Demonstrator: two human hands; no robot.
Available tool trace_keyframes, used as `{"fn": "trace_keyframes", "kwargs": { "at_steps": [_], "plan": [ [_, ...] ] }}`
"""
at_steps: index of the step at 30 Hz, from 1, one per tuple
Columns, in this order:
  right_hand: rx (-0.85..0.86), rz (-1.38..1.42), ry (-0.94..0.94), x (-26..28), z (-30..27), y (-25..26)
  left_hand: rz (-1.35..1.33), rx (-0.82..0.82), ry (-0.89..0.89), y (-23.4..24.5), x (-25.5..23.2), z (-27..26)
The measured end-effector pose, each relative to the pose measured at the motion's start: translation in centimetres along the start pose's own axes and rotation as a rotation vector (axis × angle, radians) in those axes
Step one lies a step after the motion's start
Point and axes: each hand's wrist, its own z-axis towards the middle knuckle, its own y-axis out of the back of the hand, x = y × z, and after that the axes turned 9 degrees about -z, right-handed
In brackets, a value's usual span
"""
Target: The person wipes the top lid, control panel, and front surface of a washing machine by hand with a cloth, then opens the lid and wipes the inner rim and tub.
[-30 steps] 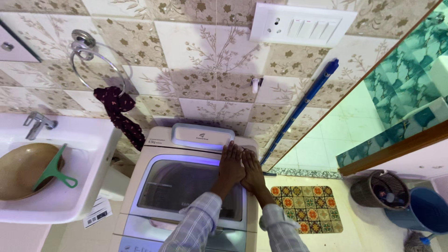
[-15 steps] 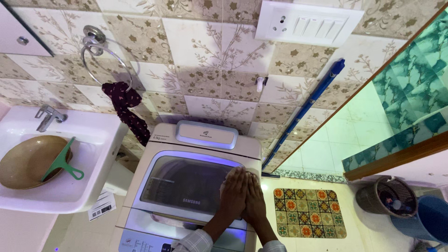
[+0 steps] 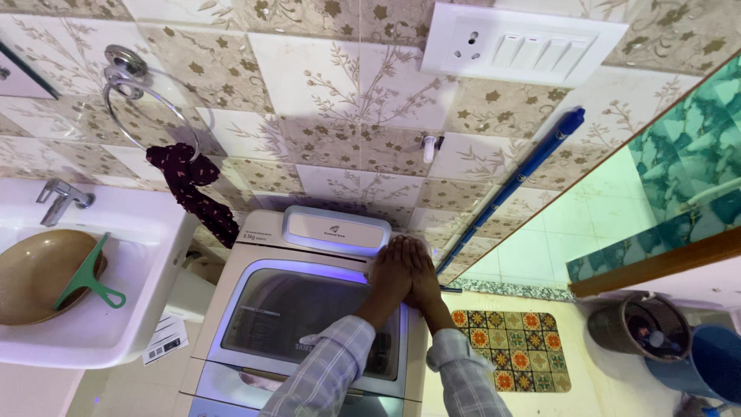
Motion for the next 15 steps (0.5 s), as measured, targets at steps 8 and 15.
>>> {"fn": "trace_keyframes", "kwargs": {
  "at_steps": [8,15],
  "plan": [
    [0.019,-0.037,0.032,2.0,-2.7,1.0,-0.090,0.080,0.032,2.8,-1.3,-3.6],
    [0.101,-0.026,-0.131,9.8,-11.5,3.0,-0.386,0.016,-0.032,5.9,-1.4,-13.9]
  ]
}}
